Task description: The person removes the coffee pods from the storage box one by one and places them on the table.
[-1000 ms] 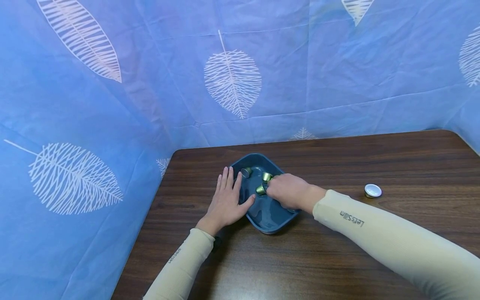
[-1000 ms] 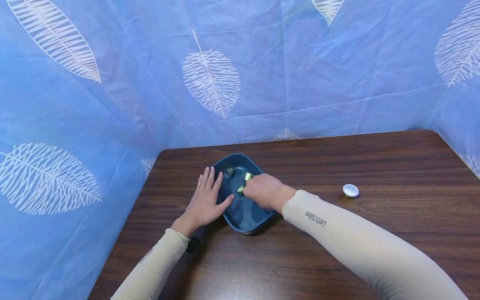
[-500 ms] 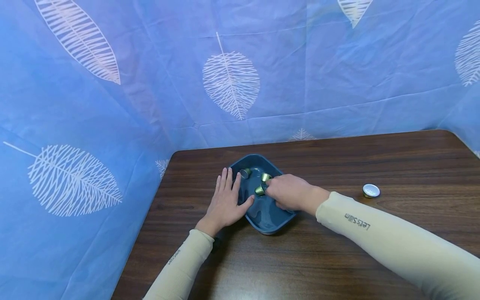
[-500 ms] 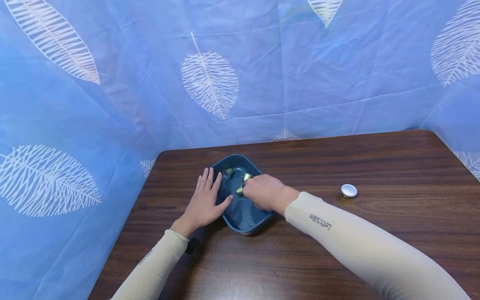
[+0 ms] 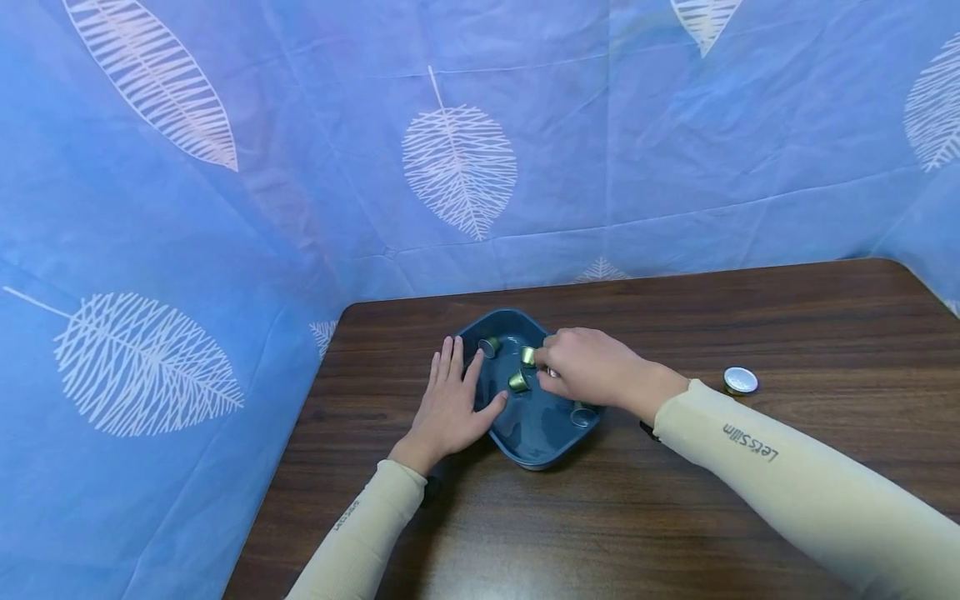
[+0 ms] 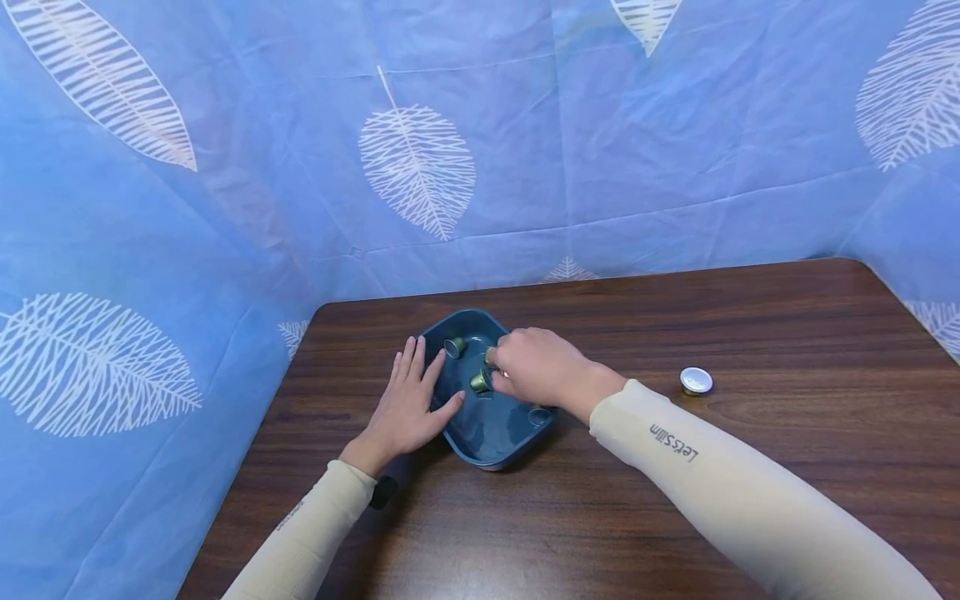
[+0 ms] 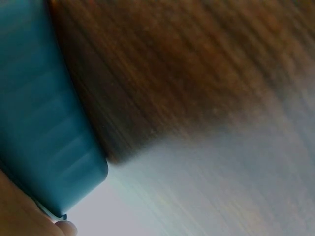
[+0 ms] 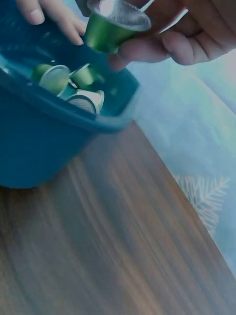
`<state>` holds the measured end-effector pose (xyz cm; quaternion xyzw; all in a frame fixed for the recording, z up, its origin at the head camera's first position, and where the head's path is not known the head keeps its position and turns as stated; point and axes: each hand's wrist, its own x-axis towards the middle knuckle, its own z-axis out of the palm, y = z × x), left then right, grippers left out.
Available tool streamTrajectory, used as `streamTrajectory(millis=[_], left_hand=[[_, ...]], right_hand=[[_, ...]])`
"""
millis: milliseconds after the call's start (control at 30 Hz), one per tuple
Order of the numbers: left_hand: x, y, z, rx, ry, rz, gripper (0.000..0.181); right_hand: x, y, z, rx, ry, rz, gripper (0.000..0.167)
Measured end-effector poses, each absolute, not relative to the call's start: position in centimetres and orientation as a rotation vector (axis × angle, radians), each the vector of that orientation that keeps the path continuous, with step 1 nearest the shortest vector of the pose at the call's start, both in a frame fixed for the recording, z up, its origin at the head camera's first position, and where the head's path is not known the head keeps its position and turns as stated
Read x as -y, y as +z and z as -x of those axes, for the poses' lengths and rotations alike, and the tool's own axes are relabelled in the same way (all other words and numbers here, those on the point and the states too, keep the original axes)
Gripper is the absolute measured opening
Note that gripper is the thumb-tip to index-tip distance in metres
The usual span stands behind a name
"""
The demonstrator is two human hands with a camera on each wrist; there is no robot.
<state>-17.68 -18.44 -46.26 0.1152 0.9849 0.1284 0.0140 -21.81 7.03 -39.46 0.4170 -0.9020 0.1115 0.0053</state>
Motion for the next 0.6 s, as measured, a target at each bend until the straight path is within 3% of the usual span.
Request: streamTrajectory(millis=[200,600], left_hand=[[18.5,-46.3,17.8,-3.073,0.403,-0.362,0.090],[18.6,-46.7,17.9,-3.087,0.383,-0.371,0.091]], right_hand=[[-9.1,-39.0,21.7,2.675,0.526,-1.102,0.032],[-13.2,-38.9,22.0,2.689,0.468,-0.842,0.020]])
